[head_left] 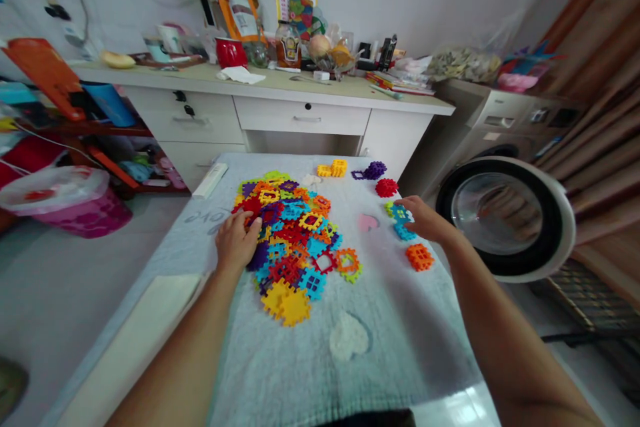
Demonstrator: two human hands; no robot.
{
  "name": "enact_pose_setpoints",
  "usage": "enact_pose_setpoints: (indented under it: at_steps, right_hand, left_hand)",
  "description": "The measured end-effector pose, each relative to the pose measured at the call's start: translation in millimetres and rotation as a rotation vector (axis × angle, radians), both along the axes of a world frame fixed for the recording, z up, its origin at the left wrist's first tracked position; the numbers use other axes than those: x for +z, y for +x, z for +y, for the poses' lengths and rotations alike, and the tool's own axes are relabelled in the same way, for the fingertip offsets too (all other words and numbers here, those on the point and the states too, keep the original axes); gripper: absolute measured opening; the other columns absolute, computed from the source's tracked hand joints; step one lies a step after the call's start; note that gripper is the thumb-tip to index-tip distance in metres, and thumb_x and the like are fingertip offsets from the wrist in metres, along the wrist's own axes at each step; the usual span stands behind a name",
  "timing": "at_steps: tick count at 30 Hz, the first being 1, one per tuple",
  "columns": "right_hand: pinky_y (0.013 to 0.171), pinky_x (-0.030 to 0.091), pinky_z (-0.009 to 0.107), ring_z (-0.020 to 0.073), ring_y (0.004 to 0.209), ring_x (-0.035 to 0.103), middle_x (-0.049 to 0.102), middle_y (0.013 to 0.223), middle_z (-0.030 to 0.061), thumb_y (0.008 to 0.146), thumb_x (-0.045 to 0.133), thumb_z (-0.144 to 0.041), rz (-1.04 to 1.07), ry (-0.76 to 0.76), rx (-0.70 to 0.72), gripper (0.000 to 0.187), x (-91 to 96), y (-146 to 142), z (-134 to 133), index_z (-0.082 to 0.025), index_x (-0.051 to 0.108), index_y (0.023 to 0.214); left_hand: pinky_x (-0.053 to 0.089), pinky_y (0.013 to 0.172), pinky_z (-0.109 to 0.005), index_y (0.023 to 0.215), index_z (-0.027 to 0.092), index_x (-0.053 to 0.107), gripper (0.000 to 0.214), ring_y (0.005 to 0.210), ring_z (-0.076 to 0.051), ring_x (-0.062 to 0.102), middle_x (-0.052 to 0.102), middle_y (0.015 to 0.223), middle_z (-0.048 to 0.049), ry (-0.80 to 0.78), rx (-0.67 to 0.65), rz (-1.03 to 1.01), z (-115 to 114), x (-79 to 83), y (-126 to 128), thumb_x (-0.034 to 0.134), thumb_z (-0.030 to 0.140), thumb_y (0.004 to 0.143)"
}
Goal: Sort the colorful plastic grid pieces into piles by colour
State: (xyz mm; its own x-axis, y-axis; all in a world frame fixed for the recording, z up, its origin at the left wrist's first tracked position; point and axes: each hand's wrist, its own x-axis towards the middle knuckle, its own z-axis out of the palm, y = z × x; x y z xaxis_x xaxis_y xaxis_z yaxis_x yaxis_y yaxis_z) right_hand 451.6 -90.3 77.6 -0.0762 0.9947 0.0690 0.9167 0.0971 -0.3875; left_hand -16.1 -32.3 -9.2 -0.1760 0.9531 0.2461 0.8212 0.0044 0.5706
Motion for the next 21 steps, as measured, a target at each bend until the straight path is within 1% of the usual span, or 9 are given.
enact_pose_setpoints:
  at_steps: [2, 4, 8, 10, 14, 16, 18, 21]
  right_hand:
    - [0.104, 0.048, 0.039, 0.0269, 0.111, 0.063, 0.060, 0.124, 0.0123, 0.062, 0.063, -0.001, -0.084, -0.049, -0.005, 0.063, -1.6, 12, -8, -0.021, 0.067, 0.122]
    - [0.103, 0.048, 0.038, 0.0273, 0.110, 0.063, 0.062, 0.120, 0.0115, 0.062, 0.063, 0.000, -0.133, -0.080, 0.003, 0.062, -4.6, 18, -13, -0.022, 0.069, 0.120]
    - [0.098, 0.050, 0.036, 0.0265, 0.106, 0.065, 0.065, 0.111, 0.0098, 0.062, 0.063, 0.000, -0.146, -0.099, 0.046, 0.058, -12.2, 20, -16, -0.022, 0.072, 0.115]
    - [0.097, 0.050, 0.036, 0.0261, 0.106, 0.065, 0.065, 0.111, 0.0098, 0.062, 0.063, 0.001, -0.154, -0.099, 0.045, 0.059, -17.0, 20, -15, -0.023, 0.072, 0.115]
    - [0.100, 0.049, 0.036, 0.0263, 0.109, 0.064, 0.063, 0.117, 0.0119, 0.063, 0.061, 0.003, -0.205, -0.113, 0.026, 0.065, -24.6, 21, -14, -0.021, 0.069, 0.122]
    - [0.099, 0.049, 0.037, 0.0269, 0.111, 0.064, 0.063, 0.118, 0.0125, 0.064, 0.061, 0.004, -0.224, -0.115, 0.019, 0.067, -24.0, 22, -15, -0.021, 0.068, 0.125]
    - [0.100, 0.049, 0.039, 0.0280, 0.112, 0.064, 0.062, 0.120, 0.0137, 0.065, 0.062, 0.003, -0.230, -0.097, 0.000, 0.067, -19.0, 19, -18, -0.021, 0.067, 0.127]
    - [0.103, 0.047, 0.042, 0.0289, 0.113, 0.062, 0.060, 0.124, 0.0150, 0.070, 0.065, -0.002, -0.194, -0.038, -0.012, 0.062, -5.6, 1, -21, -0.021, 0.065, 0.129]
  left_hand:
    - [0.037, 0.111, -0.051, 0.122, 0.021, 0.064, 0.048, 0.128, -0.032, 0.051, 0.060, 0.132, -0.0144, 0.008, -0.014, 0.008, 1, -1.6, -1, 0.042, 0.050, 0.092]
    - [0.037, 0.111, -0.050, 0.121, 0.021, 0.064, 0.046, 0.127, -0.031, 0.052, 0.061, 0.129, -0.0145, 0.016, -0.023, 0.015, 2, -3.7, -2, 0.042, 0.049, 0.092]
    - [0.037, 0.112, -0.048, 0.120, 0.022, 0.065, 0.044, 0.127, -0.029, 0.052, 0.061, 0.128, -0.0125, 0.033, -0.022, 0.013, 3, -7.3, -4, 0.044, 0.048, 0.091]
    - [0.037, 0.113, -0.047, 0.120, 0.022, 0.064, 0.044, 0.128, -0.029, 0.051, 0.060, 0.130, -0.0121, 0.038, -0.024, 0.009, 3, -8.0, -4, 0.043, 0.049, 0.092]
    - [0.037, 0.113, -0.046, 0.121, 0.022, 0.063, 0.046, 0.128, -0.029, 0.052, 0.060, 0.131, -0.0120, 0.040, -0.022, 0.000, 3, -8.3, -4, 0.042, 0.050, 0.092]
    - [0.037, 0.113, -0.046, 0.122, 0.022, 0.062, 0.046, 0.127, -0.028, 0.052, 0.060, 0.130, -0.0118, 0.042, -0.024, -0.005, 3, -8.6, -4, 0.043, 0.050, 0.091]
    - [0.037, 0.113, -0.045, 0.123, 0.021, 0.062, 0.047, 0.127, -0.028, 0.052, 0.061, 0.130, -0.0120, 0.047, -0.026, -0.012, 3, -8.8, -4, 0.043, 0.050, 0.091]
    - [0.038, 0.113, -0.045, 0.125, 0.021, 0.061, 0.048, 0.127, -0.028, 0.052, 0.061, 0.131, -0.0122, 0.051, -0.029, -0.022, 1, -7.6, -4, 0.044, 0.051, 0.091]
